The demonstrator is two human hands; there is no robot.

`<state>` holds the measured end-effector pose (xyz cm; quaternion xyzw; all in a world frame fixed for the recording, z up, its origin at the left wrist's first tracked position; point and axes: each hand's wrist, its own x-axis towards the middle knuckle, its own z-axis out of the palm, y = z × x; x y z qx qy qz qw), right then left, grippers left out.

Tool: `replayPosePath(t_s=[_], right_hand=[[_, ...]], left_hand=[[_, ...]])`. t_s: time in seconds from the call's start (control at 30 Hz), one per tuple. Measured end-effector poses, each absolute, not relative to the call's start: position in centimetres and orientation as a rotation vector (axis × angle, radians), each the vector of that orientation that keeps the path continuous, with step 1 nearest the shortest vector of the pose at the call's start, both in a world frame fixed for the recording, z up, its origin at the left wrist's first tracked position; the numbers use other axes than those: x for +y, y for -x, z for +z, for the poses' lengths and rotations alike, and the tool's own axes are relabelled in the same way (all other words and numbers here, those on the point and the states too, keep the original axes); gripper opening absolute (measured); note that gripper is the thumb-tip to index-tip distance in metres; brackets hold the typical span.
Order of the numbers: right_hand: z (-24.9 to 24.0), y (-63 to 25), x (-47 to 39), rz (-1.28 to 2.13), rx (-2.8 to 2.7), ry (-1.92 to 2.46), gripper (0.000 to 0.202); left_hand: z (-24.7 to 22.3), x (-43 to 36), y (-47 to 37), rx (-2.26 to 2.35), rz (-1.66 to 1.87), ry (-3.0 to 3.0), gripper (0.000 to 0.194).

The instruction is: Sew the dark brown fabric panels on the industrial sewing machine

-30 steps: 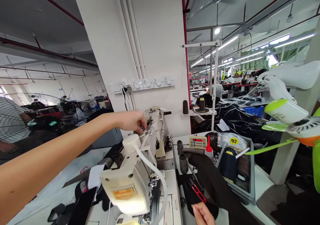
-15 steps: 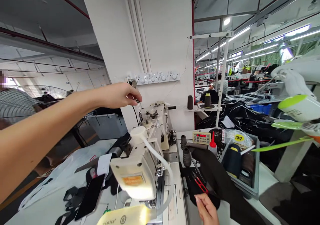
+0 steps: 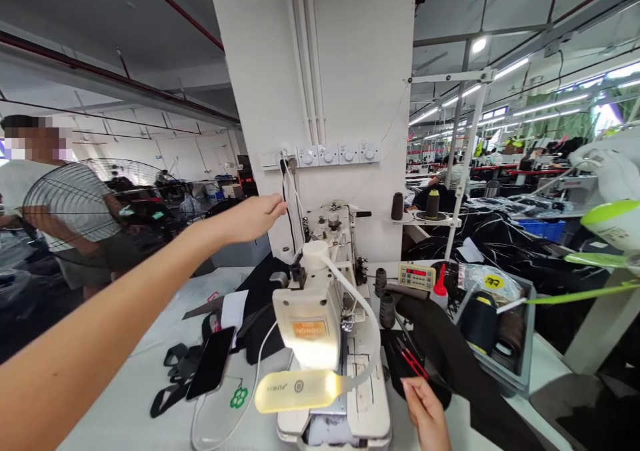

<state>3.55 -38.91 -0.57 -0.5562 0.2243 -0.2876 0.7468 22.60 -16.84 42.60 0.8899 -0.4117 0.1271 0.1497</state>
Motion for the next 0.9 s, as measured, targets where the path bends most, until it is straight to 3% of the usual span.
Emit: replayPosePath(t_s=[0.47, 0.67, 0.9], right_hand=[[0.5, -3.2, -38.5, -0.699, 0.52, 1.248, 0.047], [0.2, -3.2, -38.4, -0.716, 0.541, 1.286, 0.045], [0.4, -3.5, -38.2, -0.758, 0.567, 1.379, 0.045]], left_hand=[[19.6, -13.4, -26.9, -0.75, -0.115, -1.74, 0.031], [16.7, -13.9, -26.7, -0.558, -0.244, -1.346, 0.03], [16.2, -15.7, -28.2, -0.252, -0.413, -0.994, 0.012]])
